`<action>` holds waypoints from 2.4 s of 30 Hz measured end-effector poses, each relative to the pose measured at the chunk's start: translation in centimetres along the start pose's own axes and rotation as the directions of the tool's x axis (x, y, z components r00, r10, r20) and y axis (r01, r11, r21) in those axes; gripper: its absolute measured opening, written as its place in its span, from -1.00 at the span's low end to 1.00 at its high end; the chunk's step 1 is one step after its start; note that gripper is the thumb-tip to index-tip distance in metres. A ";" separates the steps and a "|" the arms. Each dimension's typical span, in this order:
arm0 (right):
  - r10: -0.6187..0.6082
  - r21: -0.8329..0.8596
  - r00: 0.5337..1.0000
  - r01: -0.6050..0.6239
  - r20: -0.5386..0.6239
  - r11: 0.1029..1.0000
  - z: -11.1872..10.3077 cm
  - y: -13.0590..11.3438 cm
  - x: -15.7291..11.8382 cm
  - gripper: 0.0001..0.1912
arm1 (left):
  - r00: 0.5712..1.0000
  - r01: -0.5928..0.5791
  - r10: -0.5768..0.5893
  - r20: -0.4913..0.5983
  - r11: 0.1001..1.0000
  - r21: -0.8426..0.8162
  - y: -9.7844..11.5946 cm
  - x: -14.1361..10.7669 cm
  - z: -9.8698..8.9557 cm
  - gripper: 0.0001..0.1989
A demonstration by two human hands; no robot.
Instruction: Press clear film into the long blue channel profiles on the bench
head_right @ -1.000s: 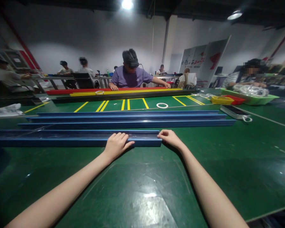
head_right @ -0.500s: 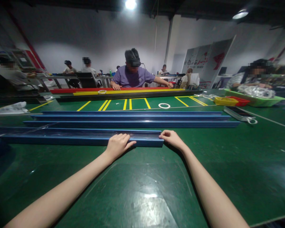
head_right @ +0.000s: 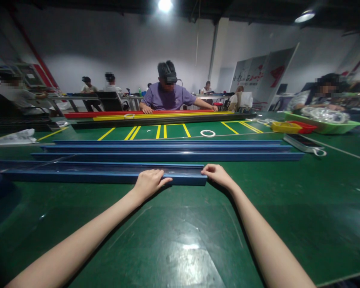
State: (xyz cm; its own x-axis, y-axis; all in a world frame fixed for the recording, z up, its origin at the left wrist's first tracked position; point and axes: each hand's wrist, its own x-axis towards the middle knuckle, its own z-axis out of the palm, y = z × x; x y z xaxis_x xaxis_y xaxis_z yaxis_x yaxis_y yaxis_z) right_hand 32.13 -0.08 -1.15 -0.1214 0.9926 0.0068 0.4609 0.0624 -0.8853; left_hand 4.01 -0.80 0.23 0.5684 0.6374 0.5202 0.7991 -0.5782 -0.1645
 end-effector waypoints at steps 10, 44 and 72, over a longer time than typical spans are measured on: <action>0.003 0.001 1.000 -0.003 -0.005 1.000 0.1 -0.3 -0.2 -0.72 | 0.997 0.055 -0.051 0.063 0.997 -0.053 0.1 0.0 -0.2 -0.52; -0.342 -0.540 0.927 0.211 -0.153 0.815 2.1 -7.7 1.0 -0.74 | 0.957 0.144 -0.085 0.278 0.969 -0.199 -0.6 1.2 -1.5 -0.55; -0.209 -0.710 0.977 0.183 0.052 0.679 7.9 -8.4 4.0 -0.77 | 0.958 0.156 -0.017 0.286 0.867 -0.473 -1.8 1.8 -2.5 -0.71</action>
State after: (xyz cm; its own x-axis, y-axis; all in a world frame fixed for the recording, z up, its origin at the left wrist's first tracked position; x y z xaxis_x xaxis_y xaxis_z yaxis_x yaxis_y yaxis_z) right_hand 20.79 2.50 2.66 -0.2607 0.9508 0.1675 0.9154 0.2986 -0.2699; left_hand 3.05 0.12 3.53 0.5873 0.7660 0.2612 0.6892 -0.6426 0.3348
